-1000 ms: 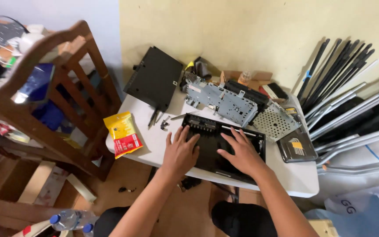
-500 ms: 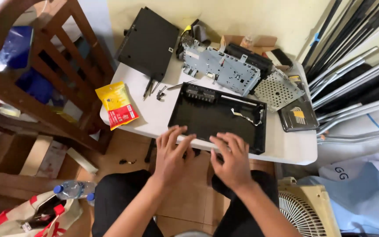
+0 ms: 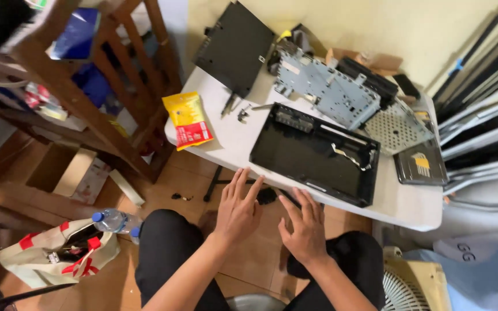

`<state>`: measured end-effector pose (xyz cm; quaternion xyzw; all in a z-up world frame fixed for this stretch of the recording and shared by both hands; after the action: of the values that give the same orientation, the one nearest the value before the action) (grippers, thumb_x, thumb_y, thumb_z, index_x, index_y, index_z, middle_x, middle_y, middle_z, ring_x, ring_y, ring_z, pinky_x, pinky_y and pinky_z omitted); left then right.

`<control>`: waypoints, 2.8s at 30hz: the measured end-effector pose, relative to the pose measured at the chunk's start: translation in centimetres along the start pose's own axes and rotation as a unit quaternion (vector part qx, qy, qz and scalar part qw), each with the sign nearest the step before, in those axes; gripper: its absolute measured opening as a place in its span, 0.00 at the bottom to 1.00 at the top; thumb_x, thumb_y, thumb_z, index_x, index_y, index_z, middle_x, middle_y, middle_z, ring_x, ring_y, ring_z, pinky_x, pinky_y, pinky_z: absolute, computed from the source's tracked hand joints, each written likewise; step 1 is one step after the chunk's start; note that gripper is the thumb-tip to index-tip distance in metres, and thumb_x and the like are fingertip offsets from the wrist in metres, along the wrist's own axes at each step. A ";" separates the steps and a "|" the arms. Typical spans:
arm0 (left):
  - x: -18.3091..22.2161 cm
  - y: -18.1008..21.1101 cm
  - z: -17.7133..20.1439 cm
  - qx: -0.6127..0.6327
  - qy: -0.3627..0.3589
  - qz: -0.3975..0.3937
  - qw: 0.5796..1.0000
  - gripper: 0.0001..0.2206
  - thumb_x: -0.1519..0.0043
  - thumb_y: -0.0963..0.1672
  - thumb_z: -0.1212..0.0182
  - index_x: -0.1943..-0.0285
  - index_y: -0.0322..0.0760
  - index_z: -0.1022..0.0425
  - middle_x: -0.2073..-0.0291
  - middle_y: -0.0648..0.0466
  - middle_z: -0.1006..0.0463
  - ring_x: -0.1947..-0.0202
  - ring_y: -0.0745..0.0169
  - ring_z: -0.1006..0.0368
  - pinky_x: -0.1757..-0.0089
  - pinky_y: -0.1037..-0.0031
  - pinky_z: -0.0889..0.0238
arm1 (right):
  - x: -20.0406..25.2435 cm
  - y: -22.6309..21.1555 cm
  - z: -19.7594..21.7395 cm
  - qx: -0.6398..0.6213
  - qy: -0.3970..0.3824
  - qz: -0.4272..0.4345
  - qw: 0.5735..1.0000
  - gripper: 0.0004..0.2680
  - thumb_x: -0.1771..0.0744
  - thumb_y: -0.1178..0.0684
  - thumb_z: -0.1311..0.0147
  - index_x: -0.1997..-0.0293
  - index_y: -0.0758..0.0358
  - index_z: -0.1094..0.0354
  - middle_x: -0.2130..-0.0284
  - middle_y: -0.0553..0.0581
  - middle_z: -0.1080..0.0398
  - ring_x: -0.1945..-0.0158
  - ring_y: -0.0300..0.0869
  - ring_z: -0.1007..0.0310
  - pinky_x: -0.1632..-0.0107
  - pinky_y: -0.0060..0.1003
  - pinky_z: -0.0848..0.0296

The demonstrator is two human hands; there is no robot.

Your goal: Disassembling an electronic device by removing its internal components such as the optical drive and circuit boards.

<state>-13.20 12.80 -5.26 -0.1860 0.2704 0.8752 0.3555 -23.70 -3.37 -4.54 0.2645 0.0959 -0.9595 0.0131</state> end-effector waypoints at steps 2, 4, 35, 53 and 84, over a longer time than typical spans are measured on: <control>-0.2 -0.5 -0.1 -0.020 0.009 -0.003 1.000 0.29 0.38 0.41 0.45 0.24 0.45 0.39 0.26 0.42 0.41 0.25 0.43 0.46 0.40 0.54 0.42 | -0.3 0.1 -0.4 0.013 -0.009 0.000 1.000 0.21 0.35 0.53 0.42 0.31 0.50 0.36 0.30 0.58 0.43 0.25 0.54 0.48 0.28 0.54 0.43; 0.0 -0.7 0.0 -0.035 0.011 -0.004 0.999 0.29 0.38 0.42 0.45 0.23 0.44 0.40 0.26 0.43 0.41 0.26 0.44 0.45 0.39 0.55 0.43 | -0.2 0.1 -0.9 0.028 -0.025 -0.003 0.999 0.23 0.34 0.51 0.42 0.29 0.49 0.39 0.28 0.57 0.46 0.24 0.53 0.49 0.27 0.54 0.46; 5.3 -10.3 -21.6 -0.011 -0.082 0.117 0.990 0.17 0.48 0.46 0.38 0.48 0.48 0.23 0.53 0.48 0.28 0.45 0.38 0.32 0.48 0.47 0.39 | 1.7 8.2 -21.7 0.044 -0.337 -0.162 0.926 0.18 0.35 0.34 0.45 0.48 0.53 0.26 0.66 0.57 0.22 0.62 0.50 0.19 0.58 0.49 0.23; 4.5 -13.7 -17.4 0.304 -0.275 0.434 0.802 0.32 0.37 0.54 0.48 0.23 0.44 0.41 0.33 0.41 0.30 0.31 0.36 0.37 0.36 0.46 0.43 | -0.4 5.6 -28.4 -0.139 -0.448 -0.109 0.876 0.24 0.33 0.51 0.45 0.27 0.58 0.45 0.34 0.70 0.40 0.29 0.63 0.42 0.32 0.56 0.35; 9.6 -22.5 -27.9 0.296 -0.358 0.562 0.685 0.27 0.38 0.53 0.49 0.28 0.45 0.34 0.36 0.47 0.27 0.37 0.46 0.30 0.41 0.57 0.36 | 8.2 8.3 -49.2 -0.140 -0.570 -0.264 0.765 0.26 0.29 0.42 0.60 0.22 0.55 0.67 0.25 0.63 0.59 0.23 0.55 0.62 0.25 0.55 0.59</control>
<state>0.29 14.41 -39.79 0.4432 0.4210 0.7855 -0.0963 -5.29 -1.93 -51.60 -0.3716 0.2696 -0.8754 -0.1516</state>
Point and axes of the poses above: each hand's wrist, its own x-axis away from the middle knuckle, its own z-axis out of the back of the hand, y = z × x, the point moved 2 cm from there along -x, towards the middle knuckle
